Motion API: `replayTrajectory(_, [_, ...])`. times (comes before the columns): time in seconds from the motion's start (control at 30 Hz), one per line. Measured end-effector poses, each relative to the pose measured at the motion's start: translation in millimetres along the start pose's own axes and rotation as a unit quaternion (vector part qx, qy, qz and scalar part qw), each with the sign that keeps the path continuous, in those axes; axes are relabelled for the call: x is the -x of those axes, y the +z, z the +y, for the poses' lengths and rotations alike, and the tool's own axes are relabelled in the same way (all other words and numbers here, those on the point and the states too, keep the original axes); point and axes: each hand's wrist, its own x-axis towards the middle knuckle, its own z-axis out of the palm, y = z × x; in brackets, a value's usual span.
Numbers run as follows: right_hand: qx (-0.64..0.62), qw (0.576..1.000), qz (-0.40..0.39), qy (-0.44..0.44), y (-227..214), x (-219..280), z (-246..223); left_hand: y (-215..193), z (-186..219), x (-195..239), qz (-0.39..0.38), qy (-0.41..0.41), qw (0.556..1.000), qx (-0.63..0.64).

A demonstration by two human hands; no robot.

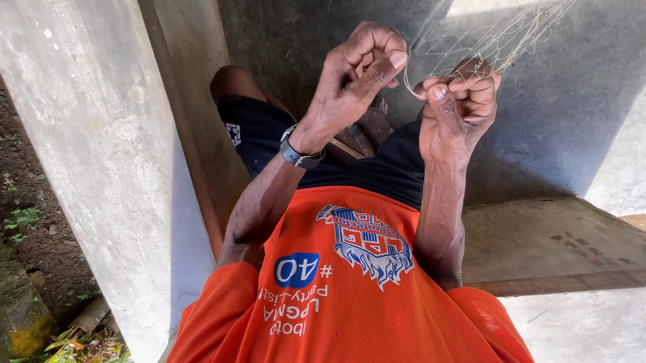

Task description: The person is hand-weaving a fine-mesh fishing net using a wooden shuttle tool.

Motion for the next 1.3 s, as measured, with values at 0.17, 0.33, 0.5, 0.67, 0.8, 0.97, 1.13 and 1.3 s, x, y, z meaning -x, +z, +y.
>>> replayTrajectory(0.17, [-0.037,0.999,0.017,0.017,-7.3,-3.4,1.2,-6.8,7.4,-2.7,-0.040,0.003,0.999,0.001])
replayTrajectory(0.33, [-0.057,0.998,-0.016,0.017,-6.9,-1.8,2.7,2.9,-10.9,10.7,-0.034,-0.140,0.987,0.074])
replayTrajectory(0.5, [-0.053,0.997,-0.019,0.046,2.8,-0.6,-11.2,8.4,-6.0,13.1,-0.049,-0.167,0.958,0.228])
replayTrajectory(0.67, [-0.074,0.996,-0.004,0.056,-1.7,0.4,-9.3,3.6,-4.0,16.3,-0.084,-0.174,0.939,0.284])
replayTrajectory(0.8, [-0.050,0.997,-0.012,0.053,1.6,0.3,-13.1,5.5,-14.7,21.3,-0.092,-0.129,0.940,0.303])
replayTrajectory(0.97, [-0.023,0.997,-0.022,0.064,8.7,-3.3,-24.0,10.6,-23.7,22.5,-0.063,-0.100,0.949,0.292])
replayTrajectory(1.13, [0.023,0.997,-0.052,0.059,10.9,-9.4,-23.3,10.4,-12.9,22.8,-0.072,-0.096,0.967,0.225])
replayTrajectory(1.3, [0.028,0.996,-0.024,0.085,16.5,-11.9,-33.7,11.6,-13.3,24.6,-0.055,-0.091,0.974,0.198])
